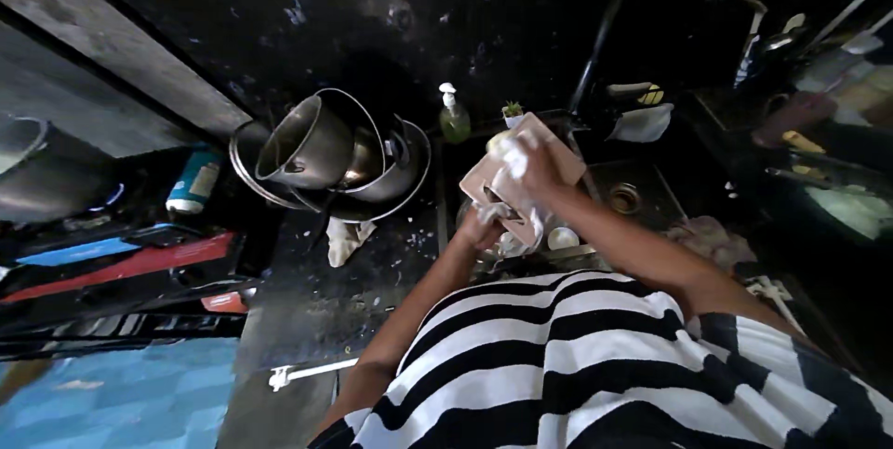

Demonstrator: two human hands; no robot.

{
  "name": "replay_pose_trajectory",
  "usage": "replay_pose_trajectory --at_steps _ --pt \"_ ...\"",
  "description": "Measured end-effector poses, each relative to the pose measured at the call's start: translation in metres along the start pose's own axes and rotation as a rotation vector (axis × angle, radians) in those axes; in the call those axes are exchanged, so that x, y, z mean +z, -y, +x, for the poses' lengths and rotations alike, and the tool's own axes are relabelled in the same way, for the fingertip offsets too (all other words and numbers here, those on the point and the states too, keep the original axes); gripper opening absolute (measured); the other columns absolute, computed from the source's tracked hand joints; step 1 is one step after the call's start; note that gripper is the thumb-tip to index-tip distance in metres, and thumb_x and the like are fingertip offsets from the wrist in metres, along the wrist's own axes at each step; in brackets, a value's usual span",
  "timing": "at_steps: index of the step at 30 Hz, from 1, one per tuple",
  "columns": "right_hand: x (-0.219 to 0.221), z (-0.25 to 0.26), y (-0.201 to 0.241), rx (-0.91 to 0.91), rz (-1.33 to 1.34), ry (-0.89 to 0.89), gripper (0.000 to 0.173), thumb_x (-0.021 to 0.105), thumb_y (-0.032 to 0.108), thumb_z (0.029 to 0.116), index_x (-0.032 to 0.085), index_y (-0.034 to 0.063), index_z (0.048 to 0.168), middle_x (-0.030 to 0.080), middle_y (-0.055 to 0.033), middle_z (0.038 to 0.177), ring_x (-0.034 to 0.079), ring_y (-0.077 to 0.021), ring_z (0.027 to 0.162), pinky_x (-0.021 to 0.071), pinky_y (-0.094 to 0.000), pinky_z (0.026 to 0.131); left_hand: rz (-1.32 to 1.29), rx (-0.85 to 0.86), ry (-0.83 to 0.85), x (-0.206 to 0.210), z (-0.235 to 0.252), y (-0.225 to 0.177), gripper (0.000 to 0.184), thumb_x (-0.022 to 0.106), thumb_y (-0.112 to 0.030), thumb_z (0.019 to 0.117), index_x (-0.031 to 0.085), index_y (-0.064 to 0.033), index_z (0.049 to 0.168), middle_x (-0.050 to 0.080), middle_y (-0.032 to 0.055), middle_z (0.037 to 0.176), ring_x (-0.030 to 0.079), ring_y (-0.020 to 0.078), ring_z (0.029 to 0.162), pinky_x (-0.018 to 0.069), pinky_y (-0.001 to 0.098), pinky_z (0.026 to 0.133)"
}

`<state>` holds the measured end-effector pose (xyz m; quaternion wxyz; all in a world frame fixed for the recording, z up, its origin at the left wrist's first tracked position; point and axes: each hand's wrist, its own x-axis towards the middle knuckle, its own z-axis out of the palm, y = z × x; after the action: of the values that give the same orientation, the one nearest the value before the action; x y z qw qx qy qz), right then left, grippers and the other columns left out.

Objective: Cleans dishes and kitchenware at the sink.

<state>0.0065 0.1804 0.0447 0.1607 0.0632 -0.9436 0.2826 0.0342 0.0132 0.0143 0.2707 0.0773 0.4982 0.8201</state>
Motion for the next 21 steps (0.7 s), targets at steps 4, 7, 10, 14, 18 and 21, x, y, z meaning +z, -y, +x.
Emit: replay_pose_trajectory --at_steps 4,7,10,14,18,21 --pt "0.012 0.000 -0.007 -0.140 0.011 0.038 0.046 0.066 0.006 0.0919 0.063 0.0032 0.138 0.057 -0.0255 0.142 0.052 -0.0434 0.135 0.0385 -0.0559 0.117 0.009 -0.004 -0.015 -0.004 0.008 -0.003 0.035 0.051 0.010 0.0874 0.053 -0.0077 0.117 0.068 0.0051 0.091 0.067 0.0165 0.079 0.0595 0.0361 0.072" --pt "-0.012 0.021 -0.053 0.175 -0.032 -0.059 0.047 0.060 0.009 0.0976 0.056 0.0040 0.144 0.049 -0.0281 0.148 0.048 -0.0480 0.136 0.0410 -0.0618 0.112 0.010 -0.010 -0.033 -0.001 0.003 -0.004 0.037 0.050 0.012 0.0837 0.054 -0.0077 0.115 0.069 0.0048 0.089 0.068 0.0159 0.077 0.0598 0.0351 0.071" --pt "-0.015 0.003 -0.029 0.264 0.000 -0.045 0.056 0.065 0.005 0.0935 0.050 -0.0021 0.146 0.045 -0.0328 0.150 0.045 -0.0508 0.138 0.0387 -0.0614 0.114 -0.011 0.021 -0.109 -0.003 0.006 -0.003 0.034 0.050 0.013 0.0843 0.054 -0.0079 0.110 0.068 0.0047 0.089 0.067 0.0159 0.076 0.0595 0.0354 0.069" --pt "0.032 -0.025 0.005 -0.097 0.028 0.076 0.047 0.071 0.006 0.0892 0.064 0.0016 0.135 0.059 -0.0262 0.139 0.054 -0.0445 0.131 0.0402 -0.0571 0.114 -0.063 0.074 -0.215 -0.011 0.017 0.003 0.032 0.048 0.012 0.0867 0.052 -0.0079 0.111 0.066 0.0056 0.090 0.066 0.0170 0.076 0.0589 0.0383 0.069" --pt "0.007 0.000 -0.049 0.169 -0.048 0.036 0.046 0.060 0.009 0.0990 0.055 0.0032 0.145 0.050 -0.0271 0.149 0.046 -0.0487 0.138 0.0385 -0.0627 0.114 -0.049 0.082 -0.155 -0.013 0.012 0.004 0.033 0.049 0.009 0.0882 0.052 -0.0100 0.115 0.066 0.0039 0.091 0.066 0.0160 0.078 0.0588 0.0379 0.073" --pt "-0.004 -0.002 -0.039 0.293 -0.044 0.008 0.053 0.062 0.008 0.0975 0.049 -0.0015 0.148 0.043 -0.0313 0.152 0.043 -0.0519 0.139 0.0374 -0.0650 0.113 -0.082 0.109 -0.167 -0.013 0.014 0.004 0.035 0.050 0.010 0.0846 0.052 -0.0098 0.113 0.066 0.0050 0.092 0.066 0.0170 0.079 0.0588 0.0391 0.073"
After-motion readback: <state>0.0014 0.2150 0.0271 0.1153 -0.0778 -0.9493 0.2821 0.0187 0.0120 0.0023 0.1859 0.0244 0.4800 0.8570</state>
